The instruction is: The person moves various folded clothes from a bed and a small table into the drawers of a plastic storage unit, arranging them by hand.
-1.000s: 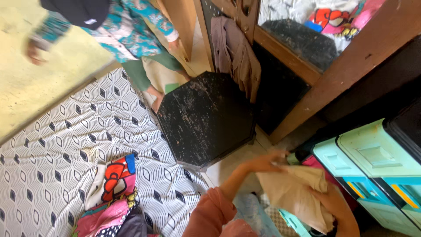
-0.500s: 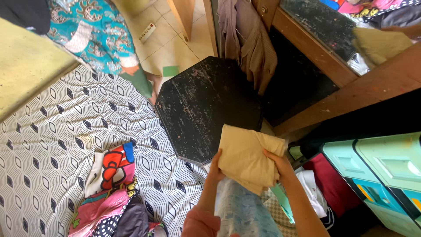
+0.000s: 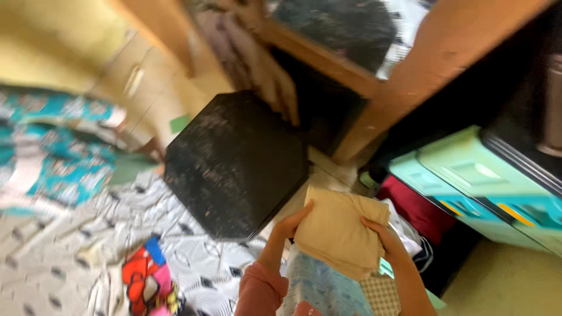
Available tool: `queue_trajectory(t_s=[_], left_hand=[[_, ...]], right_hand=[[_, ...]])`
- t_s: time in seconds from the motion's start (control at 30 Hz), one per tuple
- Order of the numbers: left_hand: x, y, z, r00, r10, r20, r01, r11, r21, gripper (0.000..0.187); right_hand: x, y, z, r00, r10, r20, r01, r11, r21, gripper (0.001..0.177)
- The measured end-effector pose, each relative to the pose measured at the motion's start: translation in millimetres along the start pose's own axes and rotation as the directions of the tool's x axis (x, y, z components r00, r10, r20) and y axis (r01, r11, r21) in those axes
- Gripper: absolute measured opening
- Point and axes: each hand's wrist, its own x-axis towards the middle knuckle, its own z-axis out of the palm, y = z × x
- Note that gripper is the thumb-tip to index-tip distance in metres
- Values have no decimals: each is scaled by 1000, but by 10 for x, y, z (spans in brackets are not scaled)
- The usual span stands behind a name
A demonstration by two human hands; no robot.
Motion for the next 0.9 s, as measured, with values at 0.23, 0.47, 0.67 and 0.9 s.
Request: queue_trajectory(t_s=[0.23, 0.47, 0.67, 0.9], left_hand=[[690, -69, 1447, 989, -84, 119, 26, 904, 427, 74], [920, 3, 2293, 979, -98, 181, -44, 759, 650, 69], [968, -28, 1867, 977, -208, 39, 123, 710, 694, 66], [351, 798, 874, 981, -108, -159, 189, 686, 703, 57]], right_hand=[[-932, -170, -1051, 957, -15, -291, 41, 996, 83, 46], [-1100, 438, -1830, 949, -244, -198, 294, 911, 290, 61], [-854, 844, -1786, 961, -261, -92, 274, 944, 184, 63], [154, 1206, -594, 936, -344, 80, 345, 939, -4, 44]])
